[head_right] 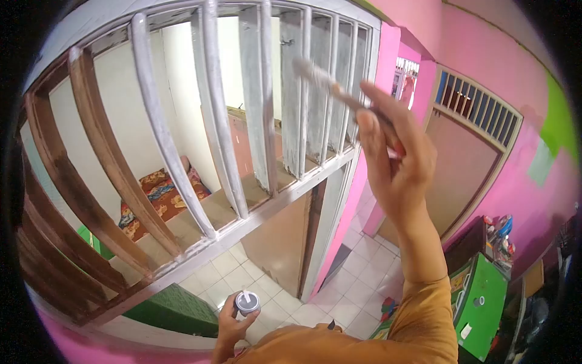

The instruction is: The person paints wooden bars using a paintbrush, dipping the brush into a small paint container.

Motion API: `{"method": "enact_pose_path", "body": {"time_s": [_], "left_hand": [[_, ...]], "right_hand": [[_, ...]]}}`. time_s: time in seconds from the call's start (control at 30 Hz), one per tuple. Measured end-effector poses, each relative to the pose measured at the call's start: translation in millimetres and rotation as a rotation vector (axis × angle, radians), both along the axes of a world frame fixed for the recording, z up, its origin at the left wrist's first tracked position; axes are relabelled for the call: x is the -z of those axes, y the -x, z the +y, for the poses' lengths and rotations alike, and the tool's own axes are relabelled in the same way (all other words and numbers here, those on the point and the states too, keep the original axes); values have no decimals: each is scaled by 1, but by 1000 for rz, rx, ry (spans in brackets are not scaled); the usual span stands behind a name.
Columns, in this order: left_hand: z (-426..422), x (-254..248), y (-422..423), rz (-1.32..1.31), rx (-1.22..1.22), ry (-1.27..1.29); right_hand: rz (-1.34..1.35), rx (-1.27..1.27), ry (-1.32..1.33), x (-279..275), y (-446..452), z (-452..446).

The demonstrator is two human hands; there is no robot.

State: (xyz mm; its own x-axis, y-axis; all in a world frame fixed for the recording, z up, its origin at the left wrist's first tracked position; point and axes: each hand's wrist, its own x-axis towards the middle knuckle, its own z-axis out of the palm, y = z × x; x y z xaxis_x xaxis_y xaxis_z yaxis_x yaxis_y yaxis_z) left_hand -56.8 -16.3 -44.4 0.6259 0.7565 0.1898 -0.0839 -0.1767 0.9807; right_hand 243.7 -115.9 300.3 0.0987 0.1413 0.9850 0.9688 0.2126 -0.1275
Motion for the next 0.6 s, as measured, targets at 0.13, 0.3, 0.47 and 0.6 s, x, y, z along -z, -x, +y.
{"method": "enact_pose_path", "body": {"time_s": [0.13, 0.3, 0.47, 0.6], "left_hand": [[-7, -12, -7, 17, 1, 20], [-12, -12, -11, 34, -2, 38], [-16, -13, -12, 33, -55, 29], [-15, -11, -15, 71, -63, -3]], "right_hand": [[-279, 142, -127, -13, -27, 19], [-360, 102, 124, 30, -39, 20], [-343, 26, 265, 63, -35, -8], [-295, 54, 70, 42, -41, -7]]}}
